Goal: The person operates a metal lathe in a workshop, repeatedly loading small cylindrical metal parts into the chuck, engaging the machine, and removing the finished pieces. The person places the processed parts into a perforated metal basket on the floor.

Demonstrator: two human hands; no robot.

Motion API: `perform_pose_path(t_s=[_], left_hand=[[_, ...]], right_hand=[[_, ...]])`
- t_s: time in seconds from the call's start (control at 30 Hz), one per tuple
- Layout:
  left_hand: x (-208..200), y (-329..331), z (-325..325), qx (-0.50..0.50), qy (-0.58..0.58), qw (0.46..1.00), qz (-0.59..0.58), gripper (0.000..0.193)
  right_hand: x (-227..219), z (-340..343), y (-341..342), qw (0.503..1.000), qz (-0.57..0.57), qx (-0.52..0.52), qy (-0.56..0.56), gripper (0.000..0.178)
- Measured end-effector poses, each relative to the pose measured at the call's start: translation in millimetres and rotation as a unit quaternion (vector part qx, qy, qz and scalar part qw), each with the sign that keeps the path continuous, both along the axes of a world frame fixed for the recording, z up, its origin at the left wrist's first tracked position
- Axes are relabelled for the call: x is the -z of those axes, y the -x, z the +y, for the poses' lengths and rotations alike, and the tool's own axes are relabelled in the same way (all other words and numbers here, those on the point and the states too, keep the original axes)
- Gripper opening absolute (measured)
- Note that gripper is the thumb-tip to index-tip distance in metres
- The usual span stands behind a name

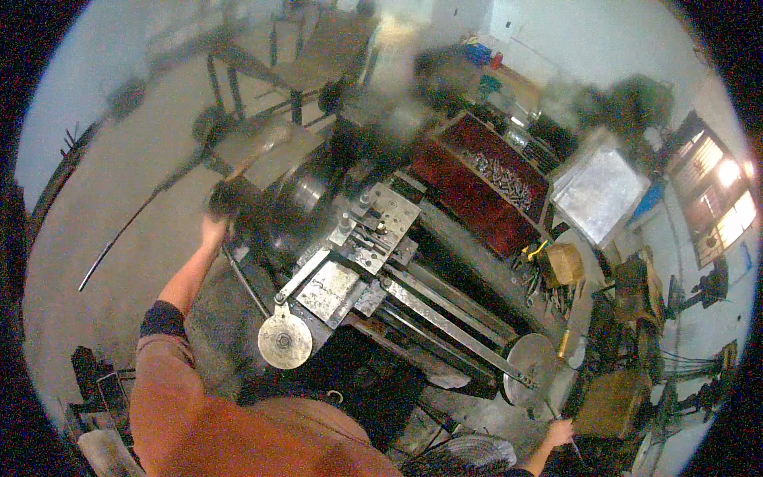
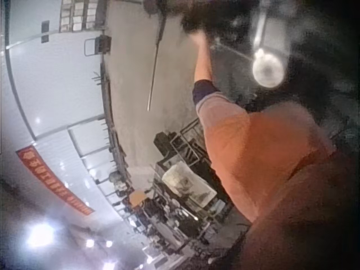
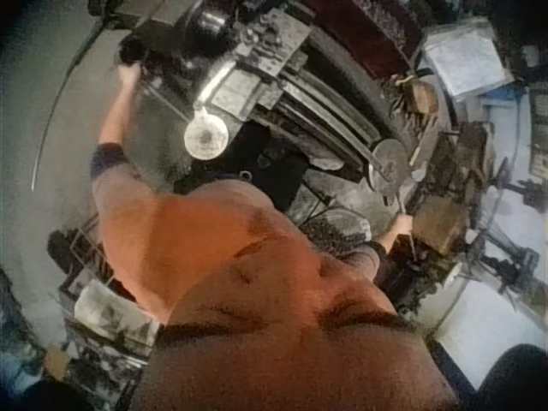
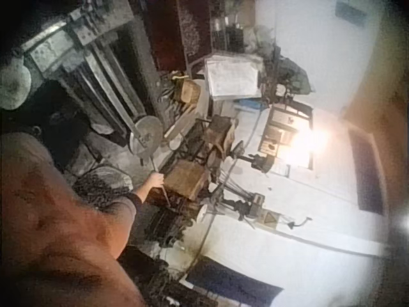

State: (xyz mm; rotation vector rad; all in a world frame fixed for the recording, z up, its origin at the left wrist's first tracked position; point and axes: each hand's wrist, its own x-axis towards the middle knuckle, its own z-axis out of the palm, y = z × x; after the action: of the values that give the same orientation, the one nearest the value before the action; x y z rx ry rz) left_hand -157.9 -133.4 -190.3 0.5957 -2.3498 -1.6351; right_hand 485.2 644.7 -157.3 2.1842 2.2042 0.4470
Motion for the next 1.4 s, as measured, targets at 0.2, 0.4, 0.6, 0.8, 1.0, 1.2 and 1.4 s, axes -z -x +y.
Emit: perform_pose_path(t_s=[0.2, 0.4, 0.6, 0.8, 1.0, 1.2, 1.4], left_hand=[[16.4, -6.7, -92.9, 0.053, -0.083, 0.994, -0.049, 0.04], [55.2, -5.4, -70.1, 0.288, 0.465, 0.828, -0.122, 0.051], [114.1, -21.8, -19.7, 0.046, 0.298, 0.951, -0.061, 0.034], [114.2, -9.9, -52.9, 0.276, 0.405, 0.864, -0.118, 0.03], [48.0, -17.6, -58.4, 0.299, 0.426, 0.832, -0.193, 0.028], [-56.4, -35.6, -104.4, 0.338, 0.319, 0.879, -0.107, 0.033], [-151.5, -49.6, -205.0, 0.098, 0.418, 0.892, 0.14, 0.026]], right_hand=[[19.1, -114.4, 9.2, 0.98, 0.127, -0.144, -0.041, 0.065], [47.2, -204.5, 19.9, 0.952, 0.263, -0.129, 0.09, 0.057], [24.2, -227.1, 51.0, 0.913, 0.335, -0.197, 0.125, 0.041], [-25.5, -215.8, 103.5, 0.895, 0.327, -0.287, 0.097, 0.034], [-120.4, -252.1, 243.1, 0.811, 0.327, -0.471, 0.119, 0.033], [-207.5, -363.3, 381.5, 0.647, 0.284, -0.672, 0.222, 0.043], [-228.9, -436.8, 505.7, 0.547, 0.159, -0.801, 0.182, 0.036]])
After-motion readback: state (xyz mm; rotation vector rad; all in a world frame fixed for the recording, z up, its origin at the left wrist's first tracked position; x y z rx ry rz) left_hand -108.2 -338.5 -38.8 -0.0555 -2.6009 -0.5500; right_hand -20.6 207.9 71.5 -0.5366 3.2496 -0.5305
